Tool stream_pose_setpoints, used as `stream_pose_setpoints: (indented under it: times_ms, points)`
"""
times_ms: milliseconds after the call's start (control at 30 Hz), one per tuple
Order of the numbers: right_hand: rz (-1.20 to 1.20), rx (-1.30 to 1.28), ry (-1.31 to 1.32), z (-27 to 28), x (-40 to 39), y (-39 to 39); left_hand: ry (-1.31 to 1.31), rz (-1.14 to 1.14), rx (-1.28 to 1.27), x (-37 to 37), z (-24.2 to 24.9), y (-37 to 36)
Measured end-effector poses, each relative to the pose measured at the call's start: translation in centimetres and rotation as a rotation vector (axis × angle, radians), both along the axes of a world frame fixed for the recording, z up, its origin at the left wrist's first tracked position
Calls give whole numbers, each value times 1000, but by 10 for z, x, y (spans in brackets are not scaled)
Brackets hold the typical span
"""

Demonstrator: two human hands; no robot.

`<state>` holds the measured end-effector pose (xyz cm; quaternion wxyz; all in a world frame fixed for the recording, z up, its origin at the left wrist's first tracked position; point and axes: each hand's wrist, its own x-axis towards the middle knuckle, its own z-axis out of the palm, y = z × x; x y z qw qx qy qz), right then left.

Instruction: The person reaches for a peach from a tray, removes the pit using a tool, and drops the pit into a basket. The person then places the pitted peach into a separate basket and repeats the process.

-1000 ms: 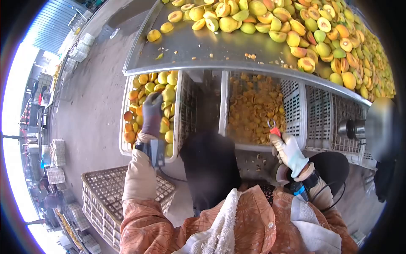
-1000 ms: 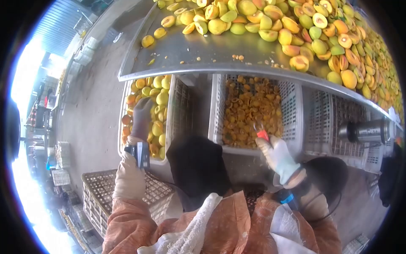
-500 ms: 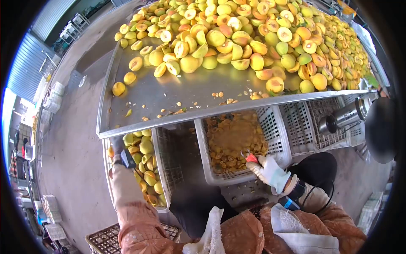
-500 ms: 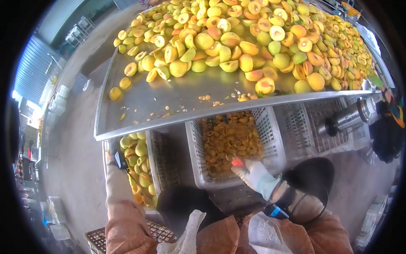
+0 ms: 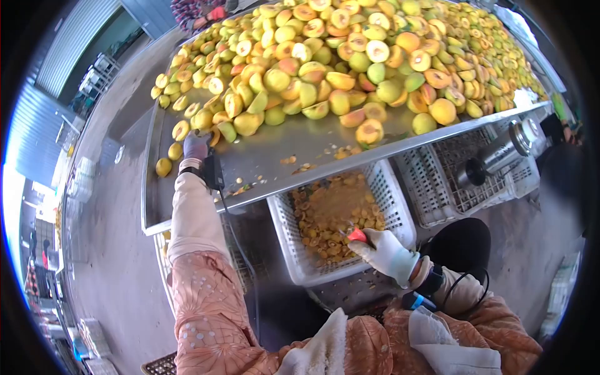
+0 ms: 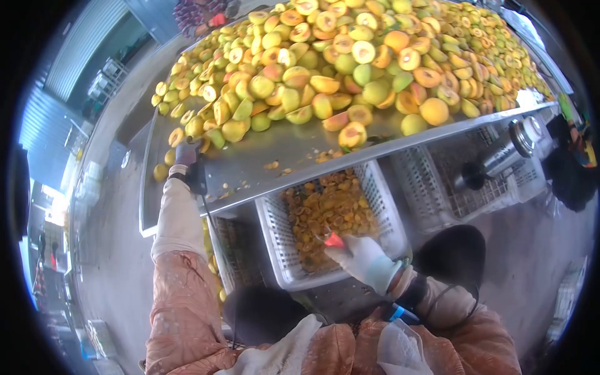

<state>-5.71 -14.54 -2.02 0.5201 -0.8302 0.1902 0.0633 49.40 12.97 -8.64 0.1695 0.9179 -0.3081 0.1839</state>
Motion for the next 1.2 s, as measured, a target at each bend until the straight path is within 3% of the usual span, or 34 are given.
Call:
stream_pose_setpoints:
  times_ms: [33, 167, 233, 300, 367, 433, 467, 500, 567, 600, 633, 700, 733, 767, 833, 867, 900, 967, 1000, 1067, 1200]
  points:
    - [10, -23, -26, 2, -2, -1, 331, 84, -185, -32, 28, -23]
    - [0, -29, -53, -2, -10, -6, 456, 114, -48, -96, 67, -29]
    - [15, -2, 49, 20, -10, -8, 931, 70, -501, -157, 94, -33]
    - [14, -5, -78, 24, -15, -11, 1097, -73, -851, -234, 128, -45]
    - [93, 6, -215, 4, -17, -10, 1286, -62, -1113, -322, 130, -62]
    - [38, 144, -124, 12, -18, -1, 1208, -7, -1076, -389, 133, -86]
    - [49, 143, -136, 13, -20, 1, 1219, -121, -1089, -406, 119, -94]
    - [56, 138, -152, 14, -22, 3, 1301, -123, -949, -415, 109, -92]
    - [43, 152, -149, 16, -27, 6, 1436, -99, -972, -437, 97, -101]
    - [49, 168, -124, 20, -29, 7, 1271, -386, -887, -446, 85, -101]
    - [57, 186, -102, 22, -31, 8, 1281, -386, -885, -454, 80, -104]
    - [51, 175, -119, 21, -34, 9, 1025, -302, -768, -468, 75, -113]
    - [58, 164, -139, 20, -34, 8, 662, -314, -538, -473, 70, -115]
    - [67, 151, -159, 19, -35, 8, 665, -315, -540, -474, 64, -115]
    - [71, 177, -123, 20, -33, 7, 401, -329, -461, -471, 51, -117]
    - [74, 206, -89, 20, -33, 9, 602, -360, -618, -471, 50, -119]
    - [74, 206, -87, 19, -33, 9, 603, -359, -618, -471, 49, -120]
    - [53, 232, -126, 16, -32, 10, 370, -426, -540, -474, 52, -126]
    - [52, 231, -123, 13, -32, 11, 373, -427, -541, -479, 61, -134]
    - [-5, 281, -204, 8, -32, 16, 841, -341, -938, -491, 79, -149]
    - [-15, 228, -127, 6, -29, 23, 916, -143, -1103, -494, 79, -158]
